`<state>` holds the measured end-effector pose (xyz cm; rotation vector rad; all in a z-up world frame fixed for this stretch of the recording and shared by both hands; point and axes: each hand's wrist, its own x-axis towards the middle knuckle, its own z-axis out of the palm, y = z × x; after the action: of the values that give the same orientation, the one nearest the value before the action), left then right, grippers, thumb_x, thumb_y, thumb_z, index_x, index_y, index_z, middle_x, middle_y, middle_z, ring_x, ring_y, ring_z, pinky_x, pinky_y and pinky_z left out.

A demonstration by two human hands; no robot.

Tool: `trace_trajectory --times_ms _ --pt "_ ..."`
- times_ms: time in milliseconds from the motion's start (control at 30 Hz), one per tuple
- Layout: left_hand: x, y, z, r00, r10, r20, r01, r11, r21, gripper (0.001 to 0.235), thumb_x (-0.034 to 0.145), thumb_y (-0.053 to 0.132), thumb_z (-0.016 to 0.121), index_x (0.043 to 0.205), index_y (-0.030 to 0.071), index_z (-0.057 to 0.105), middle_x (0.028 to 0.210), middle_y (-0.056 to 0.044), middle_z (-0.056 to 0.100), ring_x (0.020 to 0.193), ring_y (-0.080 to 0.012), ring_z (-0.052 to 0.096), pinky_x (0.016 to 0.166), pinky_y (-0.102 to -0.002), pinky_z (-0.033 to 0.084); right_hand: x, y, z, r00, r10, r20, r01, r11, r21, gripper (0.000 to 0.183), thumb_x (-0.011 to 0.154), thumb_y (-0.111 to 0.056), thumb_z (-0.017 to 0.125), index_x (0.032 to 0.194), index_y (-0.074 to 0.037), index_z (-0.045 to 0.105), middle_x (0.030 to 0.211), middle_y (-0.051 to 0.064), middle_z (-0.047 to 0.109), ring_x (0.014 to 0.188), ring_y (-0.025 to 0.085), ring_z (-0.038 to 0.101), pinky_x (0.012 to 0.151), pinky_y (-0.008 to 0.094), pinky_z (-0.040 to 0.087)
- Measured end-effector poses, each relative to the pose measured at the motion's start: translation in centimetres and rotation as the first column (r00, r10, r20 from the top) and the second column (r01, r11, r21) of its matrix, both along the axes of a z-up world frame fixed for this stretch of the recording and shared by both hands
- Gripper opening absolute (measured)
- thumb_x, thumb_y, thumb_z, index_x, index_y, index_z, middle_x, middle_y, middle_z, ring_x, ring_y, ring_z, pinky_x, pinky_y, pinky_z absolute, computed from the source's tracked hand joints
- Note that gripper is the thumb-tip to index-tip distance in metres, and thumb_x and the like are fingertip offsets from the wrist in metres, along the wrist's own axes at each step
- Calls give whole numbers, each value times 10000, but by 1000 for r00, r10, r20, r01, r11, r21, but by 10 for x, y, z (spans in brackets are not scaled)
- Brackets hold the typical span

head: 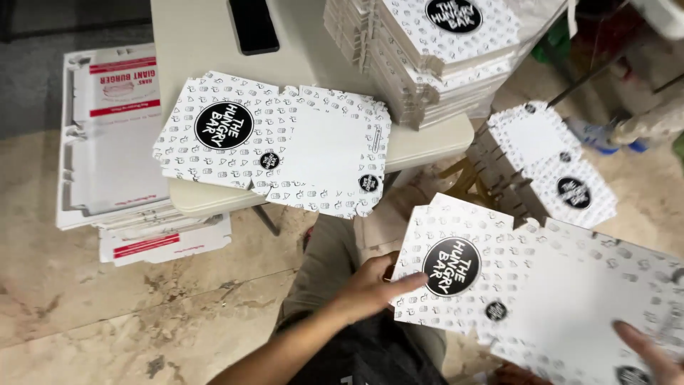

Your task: Sorting and stacking flat-folded cardboard food boxes on a table.

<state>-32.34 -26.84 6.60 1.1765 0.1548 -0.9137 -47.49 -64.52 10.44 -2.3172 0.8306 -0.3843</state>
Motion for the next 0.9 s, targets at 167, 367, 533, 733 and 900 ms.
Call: trace_trajectory --times_ms 167,367,533,733,900 --pt "-25 -11 -35 696 -290 657 -119 856 503 465 1009 499 576 909 48 629 683 -63 695 470 -178 643 377 -282 518 3 74 -34 962 -174 -209 225 941 252 601 887 -272 771 1377 46 627 1197 300 692 1079 383 655 950 477 495" --pt "-36 10 -37 717 -272 641 -52 897 439 377 1089 306 534 968 -9 701 674 -79 684 400 -106 536 308 -224 380 10 59 -46 942 -36 -332 157 926 344 610 875 -339 699 1305 93 679 1260 273 709 1146 361 660 1043 459 460" --pt "-39 46 -10 983 -169 -67 179 834 522 1303 630 763 647 1597 74 111 1674 -196 174 1536 -365 318 1230 -520 383 44 40 -73 881 353 -316 -64 750 659 1151 703 -298 627 1642 -266 -39 1711 47 180 1546 267 262 1253 496 293" --pt "-43 65 -20 885 316 343 -178 909 -378 188 789 106 840 914 -22 784 785 -167 769 712 -220 736 645 -326 595 108 1 -226 839 507 199 -543 801 250 449 1095 -364 558 936 9 750 774 152 638 796 239 607 826 436 498" --pt "-38 104 -92 882 428 200 -317 849 -422 299 802 100 771 1068 -35 750 880 -207 771 772 -298 761 716 -431 628 155 96 -165 721 686 95 -646 617 449 644 993 -558 461 913 35 700 877 240 675 903 395 646 846 508 480"
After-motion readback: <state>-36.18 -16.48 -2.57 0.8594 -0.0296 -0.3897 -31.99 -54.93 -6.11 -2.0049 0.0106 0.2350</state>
